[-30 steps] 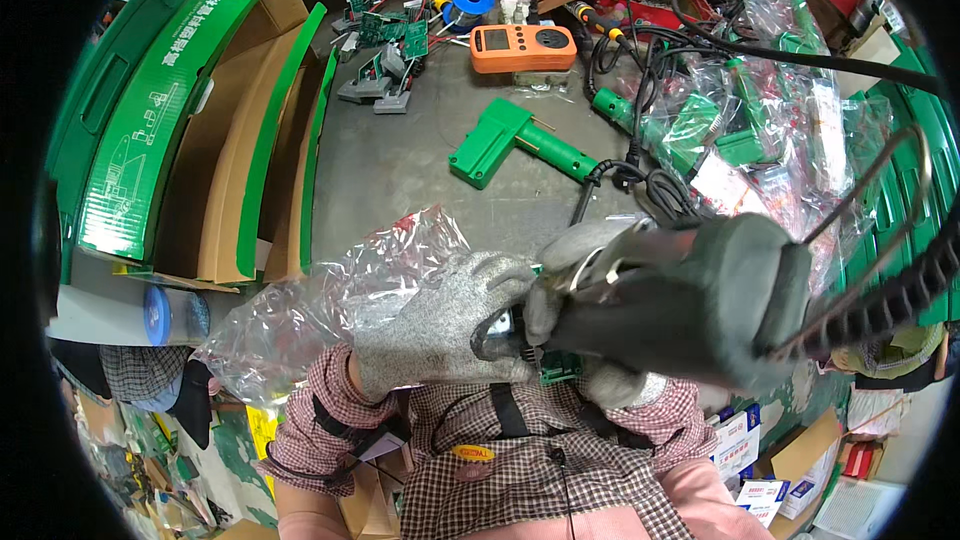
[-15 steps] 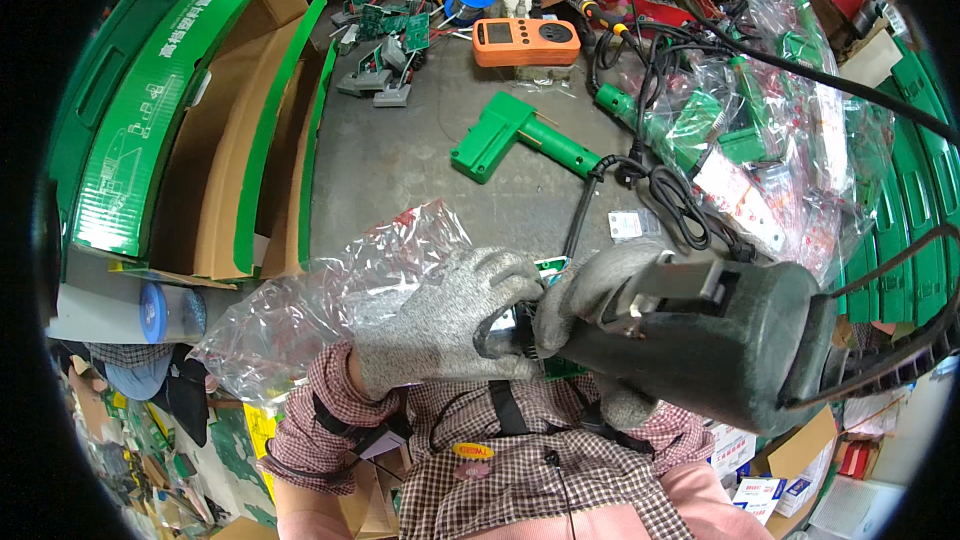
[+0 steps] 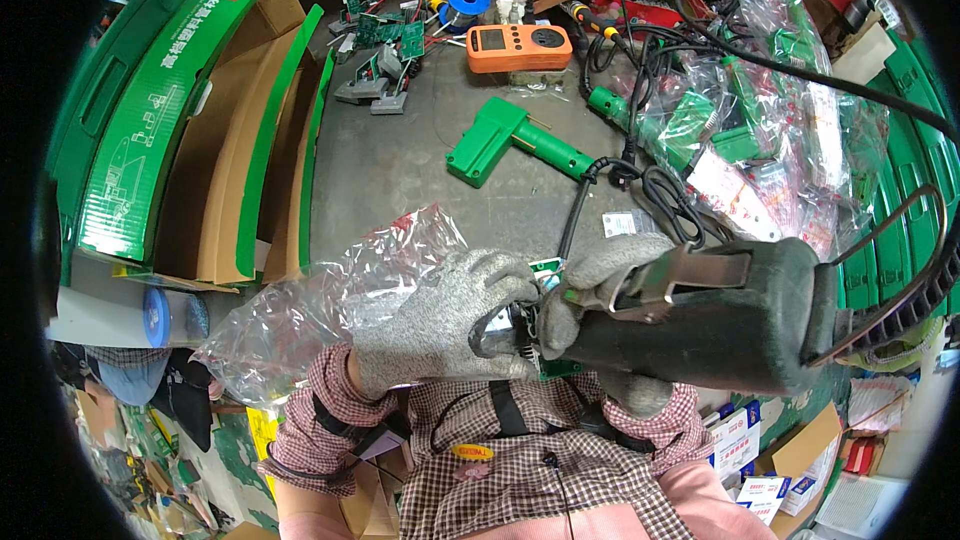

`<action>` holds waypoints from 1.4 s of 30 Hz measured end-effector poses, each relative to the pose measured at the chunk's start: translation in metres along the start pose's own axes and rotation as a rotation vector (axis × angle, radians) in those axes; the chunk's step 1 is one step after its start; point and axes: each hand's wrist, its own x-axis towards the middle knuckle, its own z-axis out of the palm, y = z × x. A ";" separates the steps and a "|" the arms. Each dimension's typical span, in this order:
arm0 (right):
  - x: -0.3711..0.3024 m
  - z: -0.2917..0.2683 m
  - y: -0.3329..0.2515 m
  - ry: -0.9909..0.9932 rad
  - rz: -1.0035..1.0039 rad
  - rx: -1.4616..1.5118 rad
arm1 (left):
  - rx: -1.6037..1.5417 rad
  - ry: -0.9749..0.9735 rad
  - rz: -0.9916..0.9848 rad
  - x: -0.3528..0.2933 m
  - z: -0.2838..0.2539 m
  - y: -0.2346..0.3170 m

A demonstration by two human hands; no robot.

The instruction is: Assembling the internal wiring and components of a handheld plastic device in a workshop environment.

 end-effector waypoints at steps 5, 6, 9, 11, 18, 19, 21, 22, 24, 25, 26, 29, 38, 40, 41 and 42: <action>-0.001 -0.001 -0.005 0.070 -0.022 0.022 | 0.009 -0.004 -0.008 0.000 0.000 0.001; 0.001 -0.003 -0.004 0.037 0.000 0.019 | 0.011 -0.006 -0.011 0.000 0.000 0.001; 0.003 -0.005 -0.003 -0.064 0.069 0.018 | 0.018 -0.008 -0.013 0.001 0.000 0.001; 0.003 -0.003 -0.003 -0.105 0.107 0.016 | 0.019 -0.008 -0.012 0.002 0.002 0.000; -0.009 -0.022 0.008 -0.176 0.328 0.182 | 0.033 -0.018 -0.028 0.002 -0.002 0.002; -0.011 -0.022 0.008 -0.167 0.295 0.149 | 0.020 0.004 -0.012 0.003 -0.002 0.003; -0.005 -0.009 0.001 -0.129 0.233 0.047 | 0.034 0.004 -0.029 0.004 -0.001 0.004; 0.001 -0.001 -0.001 -0.118 0.207 0.005 | 0.050 0.010 -0.052 0.002 0.000 0.006; 0.014 0.007 -0.007 -0.111 0.122 -0.082 | 0.047 -0.027 -0.063 0.002 -0.003 0.005; 0.020 0.006 -0.012 -0.123 0.048 -0.128 | 0.039 -0.058 -0.074 0.002 -0.005 0.004; 0.023 0.003 -0.017 -0.133 -0.040 -0.132 | 0.050 -0.042 -0.082 0.000 -0.002 0.004; 0.022 0.005 -0.060 0.247 -0.271 0.135 | 0.065 0.005 -0.037 0.005 0.000 0.008; -0.063 -0.115 -0.215 0.726 0.446 -0.981 | 0.060 -0.022 -0.090 0.013 0.000 0.019; -0.073 -0.137 -0.235 0.786 0.464 -1.111 | 0.106 -0.038 -0.135 0.009 -0.003 0.023; -0.070 -0.141 -0.239 0.852 0.568 -1.216 | 0.181 -0.018 -0.152 0.001 0.000 0.022; -0.071 -0.146 -0.243 0.793 0.516 -1.218 | 0.223 0.049 -0.116 -0.001 0.002 0.027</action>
